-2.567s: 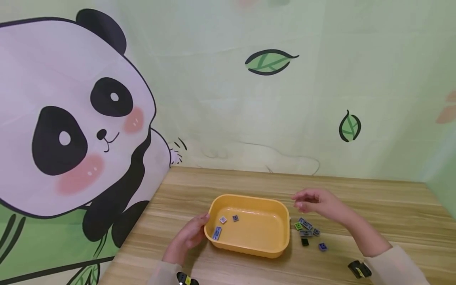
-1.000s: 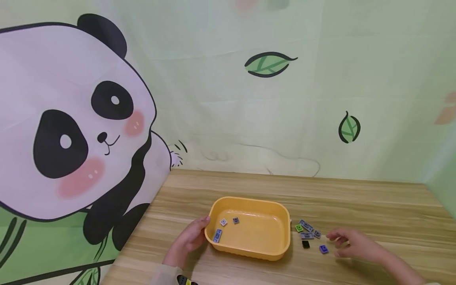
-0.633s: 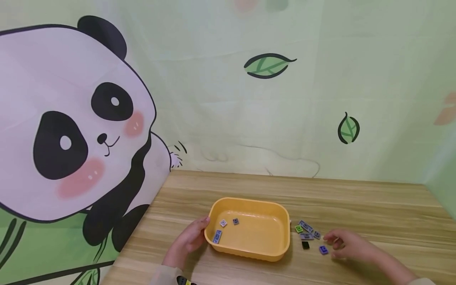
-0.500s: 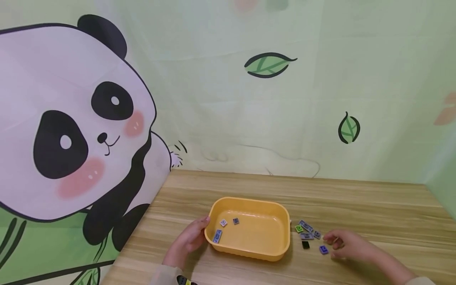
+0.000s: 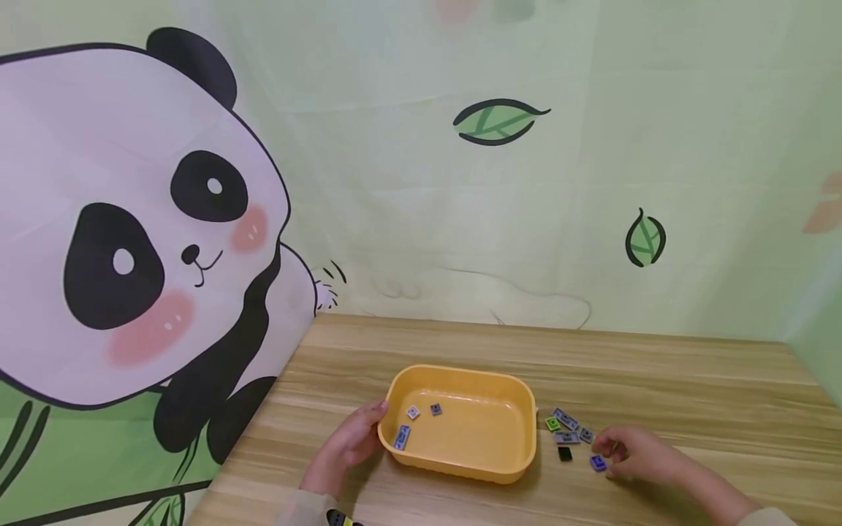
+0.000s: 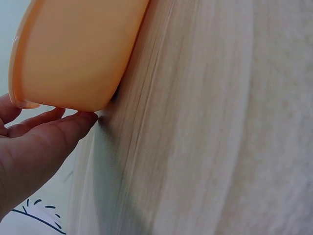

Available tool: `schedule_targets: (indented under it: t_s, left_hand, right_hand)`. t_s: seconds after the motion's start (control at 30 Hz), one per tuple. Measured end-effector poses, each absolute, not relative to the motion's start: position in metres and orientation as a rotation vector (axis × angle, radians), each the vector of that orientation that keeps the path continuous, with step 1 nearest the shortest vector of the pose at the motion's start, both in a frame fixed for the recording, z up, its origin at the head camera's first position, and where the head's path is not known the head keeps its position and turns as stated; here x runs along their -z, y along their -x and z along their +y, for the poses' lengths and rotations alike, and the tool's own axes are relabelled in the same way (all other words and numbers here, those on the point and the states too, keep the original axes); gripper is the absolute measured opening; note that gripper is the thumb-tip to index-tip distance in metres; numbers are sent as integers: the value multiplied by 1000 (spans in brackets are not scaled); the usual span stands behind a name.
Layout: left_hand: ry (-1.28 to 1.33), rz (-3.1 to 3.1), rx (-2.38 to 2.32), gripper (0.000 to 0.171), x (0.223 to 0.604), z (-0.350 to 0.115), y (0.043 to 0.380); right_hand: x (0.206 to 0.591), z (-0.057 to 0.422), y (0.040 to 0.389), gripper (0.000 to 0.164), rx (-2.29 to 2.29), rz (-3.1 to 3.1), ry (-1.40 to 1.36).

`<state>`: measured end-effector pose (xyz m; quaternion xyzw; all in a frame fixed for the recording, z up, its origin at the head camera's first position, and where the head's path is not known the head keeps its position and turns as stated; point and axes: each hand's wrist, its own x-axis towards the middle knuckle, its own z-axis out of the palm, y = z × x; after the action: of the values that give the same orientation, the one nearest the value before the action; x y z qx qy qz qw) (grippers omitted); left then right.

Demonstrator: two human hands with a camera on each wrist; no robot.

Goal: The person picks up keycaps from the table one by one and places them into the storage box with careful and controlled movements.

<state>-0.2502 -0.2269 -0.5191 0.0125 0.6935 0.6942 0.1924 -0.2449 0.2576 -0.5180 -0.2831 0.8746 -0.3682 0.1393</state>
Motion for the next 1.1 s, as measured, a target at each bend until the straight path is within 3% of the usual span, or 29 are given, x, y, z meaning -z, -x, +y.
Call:
schedule_targets:
  t_s: [0.5, 1.1]
  left_hand:
    - [-12, 1929, -1959, 59, 519, -226, 250]
    - [-23, 1916, -1970, 60, 520, -225, 251]
  right_hand:
    - [519, 251, 243, 20, 1043, 2560, 815]
    - [515, 251, 243, 21, 987, 2614, 763]
